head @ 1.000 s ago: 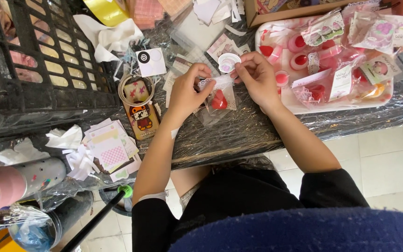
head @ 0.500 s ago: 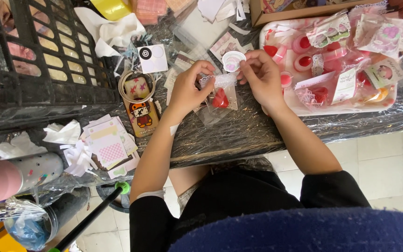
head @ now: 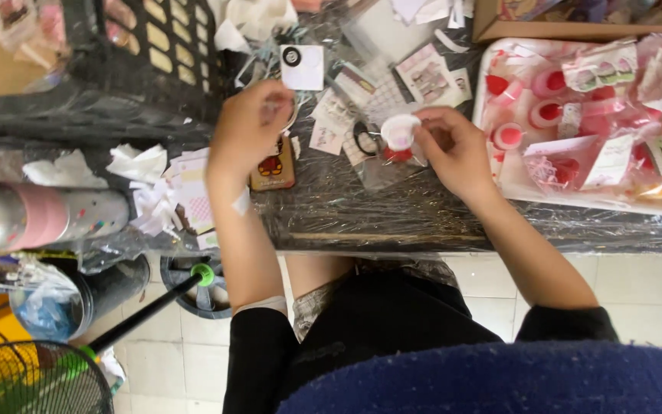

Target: The recorder is organizing, sorting, and cutting small decorative stickers and packaging materials at a workstation.

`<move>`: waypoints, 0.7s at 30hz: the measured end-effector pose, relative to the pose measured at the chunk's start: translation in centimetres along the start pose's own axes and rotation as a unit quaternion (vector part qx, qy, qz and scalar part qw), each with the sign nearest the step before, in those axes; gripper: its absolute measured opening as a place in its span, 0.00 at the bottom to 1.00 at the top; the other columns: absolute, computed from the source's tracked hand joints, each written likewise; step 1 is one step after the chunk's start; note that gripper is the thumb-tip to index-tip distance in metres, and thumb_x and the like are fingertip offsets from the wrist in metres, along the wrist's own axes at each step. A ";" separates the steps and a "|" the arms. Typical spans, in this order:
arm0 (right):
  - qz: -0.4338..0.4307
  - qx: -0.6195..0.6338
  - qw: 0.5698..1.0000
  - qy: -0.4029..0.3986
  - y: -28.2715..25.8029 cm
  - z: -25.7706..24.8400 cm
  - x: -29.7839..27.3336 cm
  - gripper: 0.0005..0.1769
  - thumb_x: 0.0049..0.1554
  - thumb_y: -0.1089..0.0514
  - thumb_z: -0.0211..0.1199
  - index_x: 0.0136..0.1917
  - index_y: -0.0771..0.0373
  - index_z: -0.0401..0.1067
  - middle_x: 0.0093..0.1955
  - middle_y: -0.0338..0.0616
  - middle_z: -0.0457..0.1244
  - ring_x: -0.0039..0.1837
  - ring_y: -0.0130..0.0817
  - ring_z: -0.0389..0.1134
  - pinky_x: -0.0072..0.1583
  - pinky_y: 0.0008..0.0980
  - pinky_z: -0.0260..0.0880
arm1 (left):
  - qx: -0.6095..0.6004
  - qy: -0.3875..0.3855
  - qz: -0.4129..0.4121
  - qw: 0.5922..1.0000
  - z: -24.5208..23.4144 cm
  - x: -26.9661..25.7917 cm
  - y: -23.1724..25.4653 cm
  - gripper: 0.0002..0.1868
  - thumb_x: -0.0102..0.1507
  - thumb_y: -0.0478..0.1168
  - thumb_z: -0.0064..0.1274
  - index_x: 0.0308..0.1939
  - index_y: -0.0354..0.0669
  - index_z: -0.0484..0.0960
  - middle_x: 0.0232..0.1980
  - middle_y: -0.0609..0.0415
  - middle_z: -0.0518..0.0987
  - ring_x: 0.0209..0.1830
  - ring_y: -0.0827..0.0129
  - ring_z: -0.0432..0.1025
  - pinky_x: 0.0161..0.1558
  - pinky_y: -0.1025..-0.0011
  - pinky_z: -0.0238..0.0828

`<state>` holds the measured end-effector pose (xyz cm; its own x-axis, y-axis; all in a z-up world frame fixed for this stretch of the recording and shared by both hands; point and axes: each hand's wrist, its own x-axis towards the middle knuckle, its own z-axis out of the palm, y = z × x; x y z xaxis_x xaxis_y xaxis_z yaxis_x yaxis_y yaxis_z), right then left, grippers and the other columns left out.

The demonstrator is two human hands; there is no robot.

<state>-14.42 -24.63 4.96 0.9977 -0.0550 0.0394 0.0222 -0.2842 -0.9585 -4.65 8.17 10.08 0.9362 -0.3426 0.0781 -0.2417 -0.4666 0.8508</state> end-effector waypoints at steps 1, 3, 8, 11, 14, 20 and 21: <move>-0.001 0.001 1.000 -0.006 -0.8 0.2 -0.5 0.10 0.65 0.65 0.65 0.60 0.63 0.72 0.43 0.33 0.68 0.38 0.15 0.60 0.40 0.18 0.58 | 0.000 0.005 -0.004 1.000 -1.3 -1.1 0.3 0.11 0.68 0.37 0.56 0.53 0.39 0.81 0.49 0.52 0.86 0.45 0.67 0.82 0.46 0.73 0.77; 0.003 0.020 0.995 -0.101 -2.4 0.4 -1.3 0.11 0.64 0.63 0.64 0.61 0.61 0.73 0.43 0.33 0.67 0.39 0.16 0.62 0.41 0.19 0.61 | 0.122 0.003 -0.101 0.987 -3.7 -3.2 0.9 0.09 0.66 0.38 0.58 0.49 0.39 0.83 0.42 0.49 0.86 0.34 0.61 0.79 0.39 0.68 0.73; -0.070 -0.182 0.963 -0.189 -6.4 4.1 -0.8 0.10 0.60 0.59 0.66 0.56 0.57 0.76 0.39 0.40 0.68 0.37 0.29 0.68 0.41 0.29 0.67 | 0.136 0.062 -0.156 0.976 -5.8 -10.0 -3.4 0.11 0.62 0.39 0.61 0.47 0.40 0.83 0.44 0.49 0.85 0.40 0.62 0.80 0.43 0.67 0.75; -0.144 -0.264 0.933 -0.196 -6.3 7.5 -0.8 0.09 0.58 0.58 0.67 0.53 0.56 0.77 0.40 0.41 0.69 0.40 0.36 0.70 0.42 0.37 0.68 | 0.232 0.123 -0.180 0.948 -5.3 -12.8 -4.5 0.21 0.58 0.43 0.68 0.52 0.41 0.81 0.52 0.45 0.81 0.50 0.52 0.75 0.50 0.59 0.72; -0.227 -0.312 0.907 -0.168 -5.2 10.2 -1.0 0.09 0.56 0.59 0.67 0.52 0.57 0.76 0.42 0.41 0.69 0.44 0.40 0.70 0.43 0.40 0.69 | 0.301 0.148 -0.202 0.920 -4.1 -14.1 -3.5 0.35 0.52 0.48 0.74 0.59 0.44 0.76 0.63 0.42 0.72 0.63 0.44 0.66 0.59 0.50 0.65; -0.277 -0.386 0.871 -0.127 -5.8 12.4 -1.4 0.14 0.52 0.61 0.69 0.53 0.60 0.76 0.43 0.44 0.67 0.46 0.42 0.69 0.44 0.40 0.69 | 0.268 0.167 -0.193 0.929 -3.2 -16.4 -4.3 0.49 0.48 0.48 0.76 0.68 0.42 0.66 0.72 0.36 0.62 0.70 0.37 0.56 0.66 0.45 0.59; -0.283 -0.397 0.865 -0.118 -6.0 12.6 -1.4 0.15 0.52 0.62 0.69 0.53 0.61 0.76 0.44 0.45 0.66 0.47 0.42 0.69 0.45 0.39 0.69 | 0.245 0.172 -0.168 0.939 -3.3 -16.8 -4.4 0.48 0.49 0.45 0.75 0.69 0.43 0.66 0.74 0.36 0.61 0.71 0.36 0.56 0.67 0.47 0.60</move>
<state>-15.12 -10.84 7.07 0.8290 0.4779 0.2906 0.5535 -0.7754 -0.3040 -18.44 18.64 6.72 0.9873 0.1356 0.0829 0.0727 -0.8491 0.5232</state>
